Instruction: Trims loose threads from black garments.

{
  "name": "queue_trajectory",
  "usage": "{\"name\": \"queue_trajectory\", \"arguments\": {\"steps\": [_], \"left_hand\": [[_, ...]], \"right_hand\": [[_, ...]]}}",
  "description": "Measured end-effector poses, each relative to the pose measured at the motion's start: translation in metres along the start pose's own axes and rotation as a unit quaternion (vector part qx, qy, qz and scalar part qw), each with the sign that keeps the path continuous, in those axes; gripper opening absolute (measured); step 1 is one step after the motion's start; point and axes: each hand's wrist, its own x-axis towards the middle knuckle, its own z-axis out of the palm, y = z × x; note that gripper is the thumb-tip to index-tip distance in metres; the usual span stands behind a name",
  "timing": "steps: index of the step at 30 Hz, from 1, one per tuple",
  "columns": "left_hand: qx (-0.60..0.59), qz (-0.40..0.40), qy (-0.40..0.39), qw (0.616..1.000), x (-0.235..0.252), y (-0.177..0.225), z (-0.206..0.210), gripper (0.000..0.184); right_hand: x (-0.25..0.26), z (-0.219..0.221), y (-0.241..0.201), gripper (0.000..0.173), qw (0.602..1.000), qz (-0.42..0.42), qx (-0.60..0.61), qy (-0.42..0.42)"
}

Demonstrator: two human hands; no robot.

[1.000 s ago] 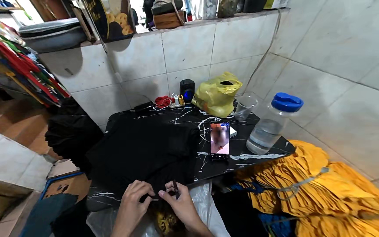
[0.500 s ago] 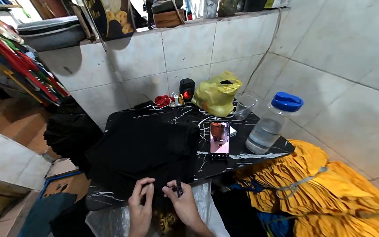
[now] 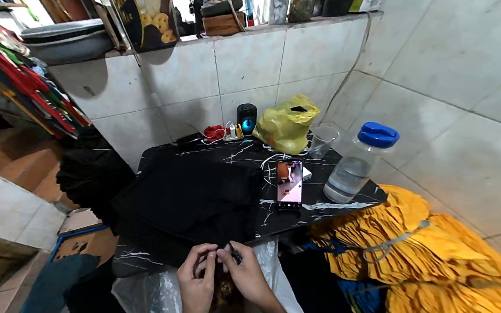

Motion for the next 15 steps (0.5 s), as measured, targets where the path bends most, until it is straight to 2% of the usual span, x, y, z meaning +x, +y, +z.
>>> {"name": "queue_trajectory", "arguments": {"steps": [3,8,12,15], "left_hand": [[0.018,0.011,0.006,1.0,0.0055,-0.0006,-0.0061,0.013],[-0.002,0.0,-0.011,1.0,0.0067,0.0015,-0.0036,0.014],[0.0,-0.012,-0.034,0.999,0.0001,-0.0012,-0.0013,0.014],[-0.005,-0.022,-0.02,1.0,0.0003,-0.0018,-0.0013,0.015]], "right_hand": [[-0.0035,-0.0011,-0.0044,0.026,1.0,-0.007,-0.013,-0.018],[-0.0017,-0.0018,-0.0044,0.039,0.998,0.008,-0.068,-0.008],[0.0002,-0.0038,-0.0072,0.026,0.999,0.026,-0.023,0.021],[-0.0024,-0.0022,-0.0066,0.024,0.999,0.029,-0.006,0.019]]}}
